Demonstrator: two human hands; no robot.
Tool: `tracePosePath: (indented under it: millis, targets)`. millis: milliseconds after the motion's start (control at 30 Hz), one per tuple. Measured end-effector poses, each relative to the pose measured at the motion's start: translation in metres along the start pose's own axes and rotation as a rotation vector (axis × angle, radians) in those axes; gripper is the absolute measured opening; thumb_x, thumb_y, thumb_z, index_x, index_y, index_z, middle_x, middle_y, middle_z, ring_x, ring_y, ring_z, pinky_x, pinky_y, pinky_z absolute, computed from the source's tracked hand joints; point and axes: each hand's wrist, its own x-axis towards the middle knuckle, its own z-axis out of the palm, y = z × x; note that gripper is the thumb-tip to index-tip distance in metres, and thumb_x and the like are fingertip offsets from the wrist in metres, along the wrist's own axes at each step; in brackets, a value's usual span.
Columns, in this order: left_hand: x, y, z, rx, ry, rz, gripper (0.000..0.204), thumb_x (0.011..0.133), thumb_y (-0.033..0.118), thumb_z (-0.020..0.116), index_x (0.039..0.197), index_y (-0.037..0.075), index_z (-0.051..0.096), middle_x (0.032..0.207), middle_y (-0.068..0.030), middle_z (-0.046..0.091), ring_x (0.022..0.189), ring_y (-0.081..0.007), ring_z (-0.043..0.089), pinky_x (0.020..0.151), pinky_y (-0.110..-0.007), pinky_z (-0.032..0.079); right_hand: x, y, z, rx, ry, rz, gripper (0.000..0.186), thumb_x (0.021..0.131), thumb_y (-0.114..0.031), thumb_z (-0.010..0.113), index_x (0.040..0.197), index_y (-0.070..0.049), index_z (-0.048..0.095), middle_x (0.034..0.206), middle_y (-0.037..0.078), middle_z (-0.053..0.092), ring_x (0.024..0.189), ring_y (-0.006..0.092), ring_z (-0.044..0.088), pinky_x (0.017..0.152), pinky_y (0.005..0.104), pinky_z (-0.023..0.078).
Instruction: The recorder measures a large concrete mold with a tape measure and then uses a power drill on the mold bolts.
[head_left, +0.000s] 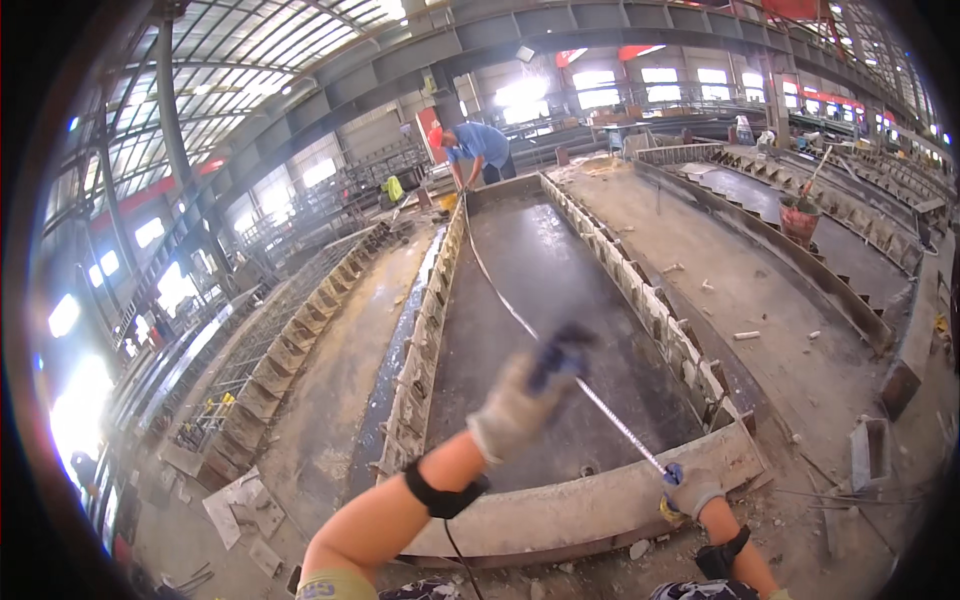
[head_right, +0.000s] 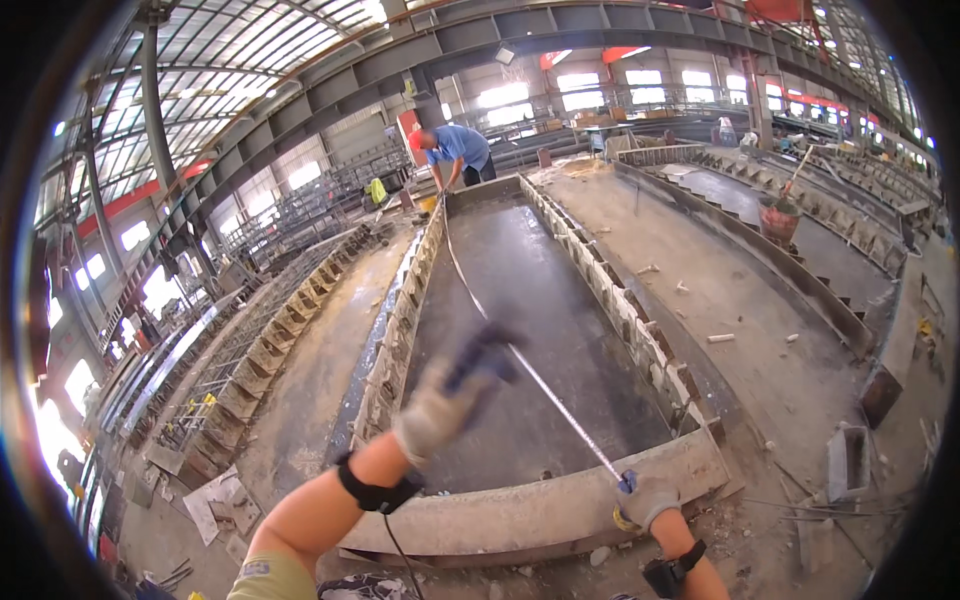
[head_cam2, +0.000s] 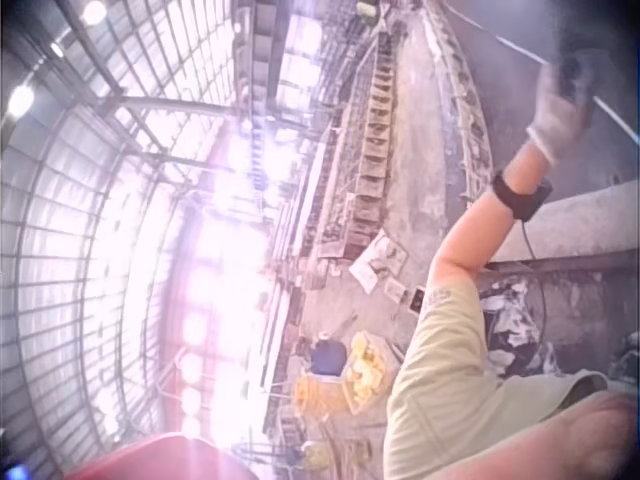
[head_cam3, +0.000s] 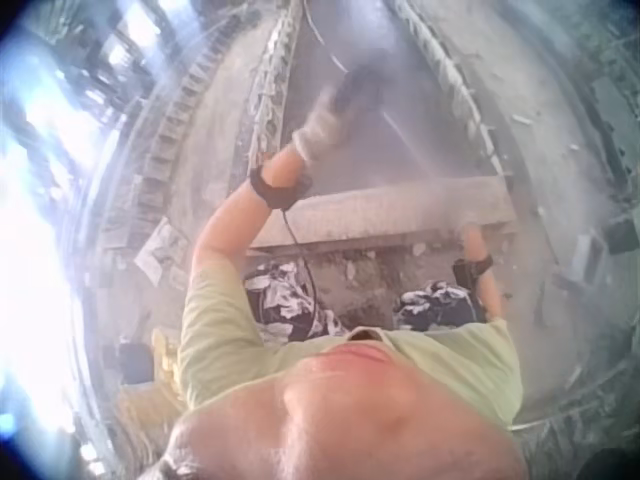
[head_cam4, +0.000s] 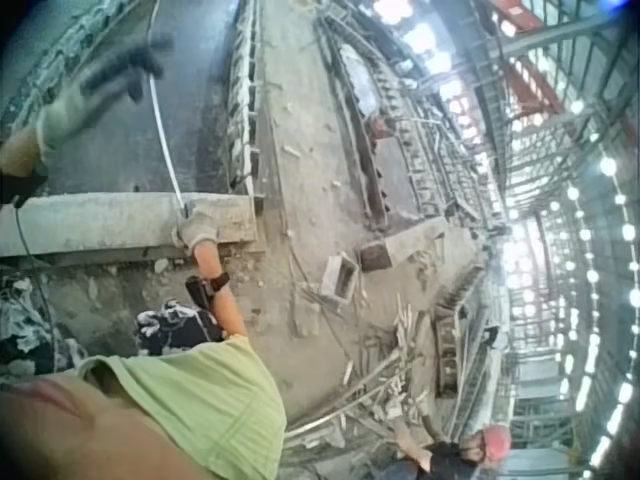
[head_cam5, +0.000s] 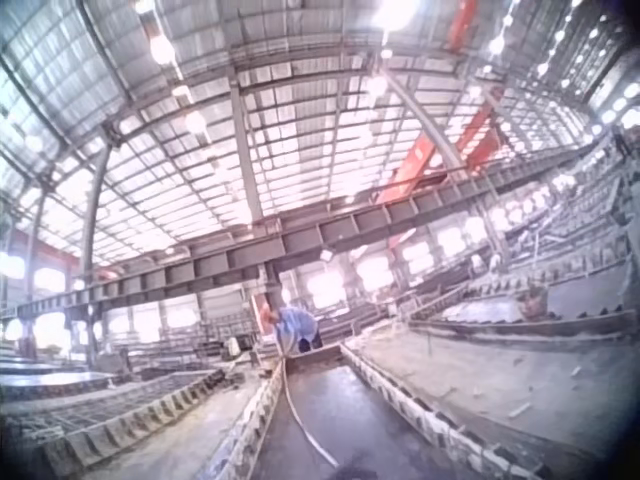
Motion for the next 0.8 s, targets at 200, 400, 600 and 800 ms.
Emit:
tracePosePath:
  millis: [200,400,600,800]
  targets:
    - [-0.060,-0.099,0.107,0.714,-0.605,-0.261,0.041,0.097,0.035,0.051,0.135,0.019,0.052,0.137,-0.0154,0.051,0.120,-0.0368,0.053,0.103,-0.044,0.044,0.006,-0.004,0.027,0.028,0.047,0.020,0.035,0.089,-0.043,0.049,0.099,-0.015,0.067,0.095,0.019,0.070,0.091,0.0390,0.067,0.080,0.0476,0.052]
    - [-0.117,-0.129,0.147,0.842,-1.024,-0.275,0.038,0.091,0.032,0.056,0.126,0.015,0.058,0.120,-0.0157,0.062,0.102,-0.0344,0.063,0.086,-0.046,0.051,0.005,-0.008,0.016,-0.136,-0.147,0.034,0.045,0.090,-0.045,0.044,0.099,-0.011,0.072,0.101,0.019,0.070,0.095,0.0361,0.068,0.081,0.0473,0.052]
    - [-0.105,-0.130,0.157,0.869,-1.111,-0.136,0.033,0.085,0.031,0.059,0.110,0.012,0.067,0.093,-0.0128,0.070,0.086,-0.0326,0.068,0.073,-0.047,0.052,-0.004,-0.017,0.013,-0.076,-0.063,0.076,0.045,0.090,-0.047,0.046,0.098,-0.011,0.071,0.099,0.019,0.070,0.095,0.0371,0.067,0.081,0.0477,0.052]
    - [-0.095,-0.141,0.185,0.956,-1.272,-0.121,0.028,0.084,0.026,0.060,0.104,0.015,0.075,0.109,-0.0069,0.072,0.098,-0.0272,0.069,0.075,-0.042,0.055,-0.007,-0.025,0.001,-0.103,-0.049,0.006,0.040,0.091,-0.045,0.047,0.108,-0.014,0.065,0.098,0.019,0.070,0.094,0.0376,0.067,0.080,0.0479,0.051]
